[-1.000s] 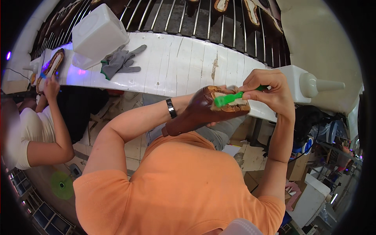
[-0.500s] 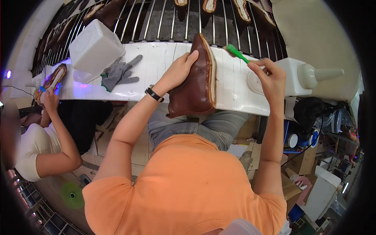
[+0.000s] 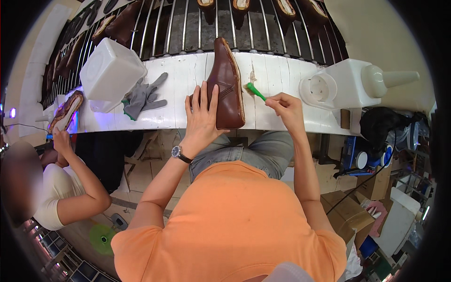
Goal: Applying glue to the bottom edges of shoe uppers and preparing them for sole attachment.
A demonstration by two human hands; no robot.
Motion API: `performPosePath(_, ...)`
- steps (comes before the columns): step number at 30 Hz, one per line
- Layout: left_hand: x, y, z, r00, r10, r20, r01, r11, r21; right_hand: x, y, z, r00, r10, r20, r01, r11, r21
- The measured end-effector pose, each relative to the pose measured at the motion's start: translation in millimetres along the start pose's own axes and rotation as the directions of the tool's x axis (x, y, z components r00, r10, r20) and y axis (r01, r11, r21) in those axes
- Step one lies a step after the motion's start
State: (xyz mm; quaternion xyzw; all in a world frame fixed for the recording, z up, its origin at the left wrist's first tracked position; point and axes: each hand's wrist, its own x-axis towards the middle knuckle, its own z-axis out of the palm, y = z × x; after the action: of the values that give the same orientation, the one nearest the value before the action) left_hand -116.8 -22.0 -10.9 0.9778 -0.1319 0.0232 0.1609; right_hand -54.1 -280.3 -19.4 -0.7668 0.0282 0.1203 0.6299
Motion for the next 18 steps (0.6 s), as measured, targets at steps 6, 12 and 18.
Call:
performPosePath(6, 5.3, -5.5, -2.9, 0.996, 0.026, -0.087, -0.033, 0.996, -0.078, 9.1, 11.2, 14.4, 0.997, 0.001, 0.080, -0.009, 0.995, 0.101)
performPosePath(12, 4.1, -9.8, -9.9, 0.996, 0.029, -0.089, -0.044, 0.984, -0.170, -11.9, -3.9, 0.6, 0.904, -0.012, 0.427, -0.039, 0.993, 0.110)
performPosePath(18, 7.5, -10.6, -14.0, 0.994, 0.038, -0.106, -0.053, 0.988, -0.143, 18.2, -2.4, 22.7, 0.980, -0.102, 0.173, 0.100, 0.995, 0.024)
